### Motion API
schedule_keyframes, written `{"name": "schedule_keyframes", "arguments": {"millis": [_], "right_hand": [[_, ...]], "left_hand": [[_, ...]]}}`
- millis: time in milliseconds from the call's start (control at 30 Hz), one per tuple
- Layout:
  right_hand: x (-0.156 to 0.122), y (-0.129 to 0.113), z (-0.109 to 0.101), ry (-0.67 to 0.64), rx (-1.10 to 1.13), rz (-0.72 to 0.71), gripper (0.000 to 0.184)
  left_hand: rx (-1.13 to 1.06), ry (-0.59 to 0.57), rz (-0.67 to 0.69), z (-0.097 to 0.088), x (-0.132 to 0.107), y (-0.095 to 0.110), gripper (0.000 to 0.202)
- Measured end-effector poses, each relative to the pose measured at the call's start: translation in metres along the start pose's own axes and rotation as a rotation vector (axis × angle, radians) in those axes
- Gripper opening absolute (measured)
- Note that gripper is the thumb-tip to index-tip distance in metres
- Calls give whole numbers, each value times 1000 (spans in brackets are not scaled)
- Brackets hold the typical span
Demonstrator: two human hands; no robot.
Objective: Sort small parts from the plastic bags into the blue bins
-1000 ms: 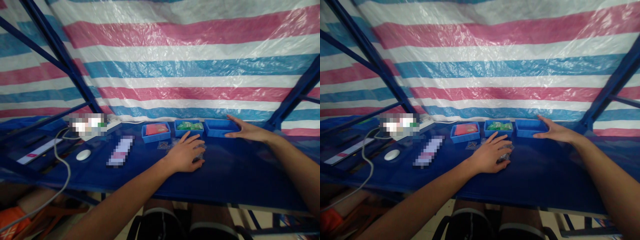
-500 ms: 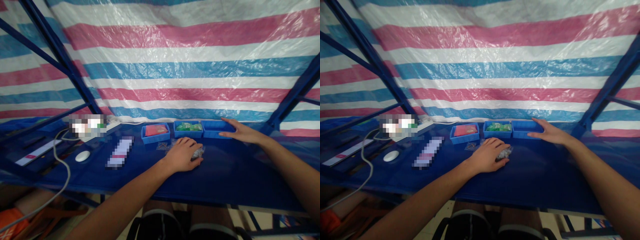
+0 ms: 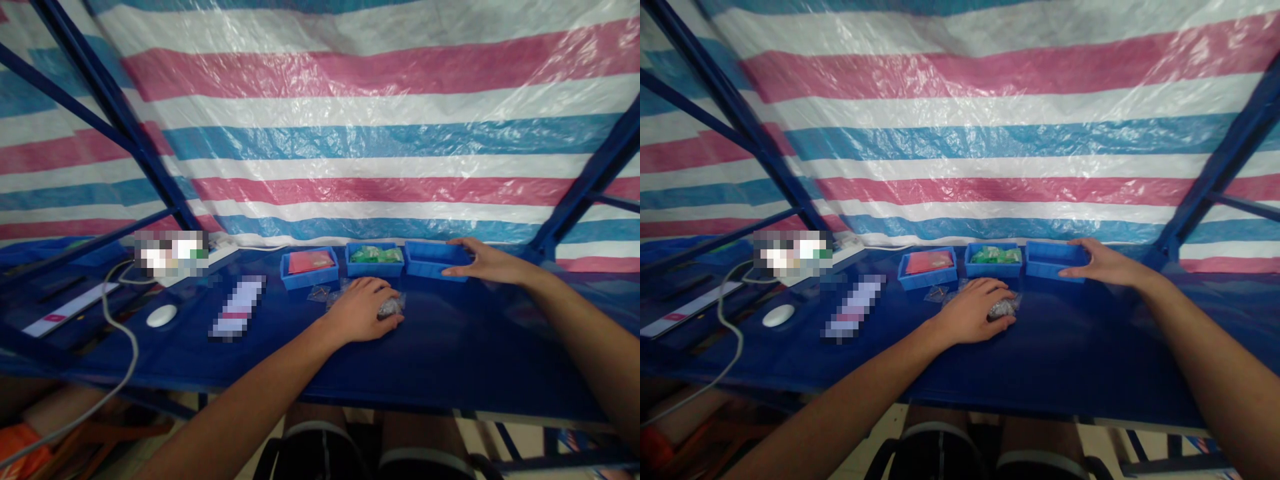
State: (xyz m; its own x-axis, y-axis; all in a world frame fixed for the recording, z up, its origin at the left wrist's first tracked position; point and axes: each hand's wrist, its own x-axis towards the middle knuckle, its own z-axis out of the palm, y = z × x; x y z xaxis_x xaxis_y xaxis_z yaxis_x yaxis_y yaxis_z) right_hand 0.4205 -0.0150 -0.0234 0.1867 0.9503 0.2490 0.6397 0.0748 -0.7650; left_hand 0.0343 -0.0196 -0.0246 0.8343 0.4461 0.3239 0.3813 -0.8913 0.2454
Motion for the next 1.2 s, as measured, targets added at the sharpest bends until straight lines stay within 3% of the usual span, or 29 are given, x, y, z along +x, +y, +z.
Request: {"name": "schedule_keyframes", "arguments": {"millis": [100,233,367,433,567,667,833,1000,1100,1200], "right_hand": [[2,2,-4,-240,-189,25,99],[7,-10,2,-157,-323,-169,101],[13,-47,31,-194,-359,-394,102],[20,-64,51,-286,-386,-477,110],[41,-84,85,-366,-414,-561,114],[55,-92,96,-432,-408,-579,113],[61,-99,99,-434,-360,-491,114],[54,-95,103,-303,-217,-432,109],[45,-103,92,-211,-120,-391,106],[30,-119,66,-146,-90,-364,104]], "left_hand": [[16,-7,-23,-1,0,1,47],[32,-3,-45,-2,0,3,47],[51,23,-39,-1,0,3,46],[56,28,-40,0,-1,2,45],[33,11,-60,1,-2,-1,45],[8,3,-68,1,-2,-3,45],[-1,-1,-53,1,-2,-7,44],[0,1,-63,2,-3,-7,45],[2,4,-64,1,-3,-5,44],[-1,15,-61,1,-3,-5,43]]}}
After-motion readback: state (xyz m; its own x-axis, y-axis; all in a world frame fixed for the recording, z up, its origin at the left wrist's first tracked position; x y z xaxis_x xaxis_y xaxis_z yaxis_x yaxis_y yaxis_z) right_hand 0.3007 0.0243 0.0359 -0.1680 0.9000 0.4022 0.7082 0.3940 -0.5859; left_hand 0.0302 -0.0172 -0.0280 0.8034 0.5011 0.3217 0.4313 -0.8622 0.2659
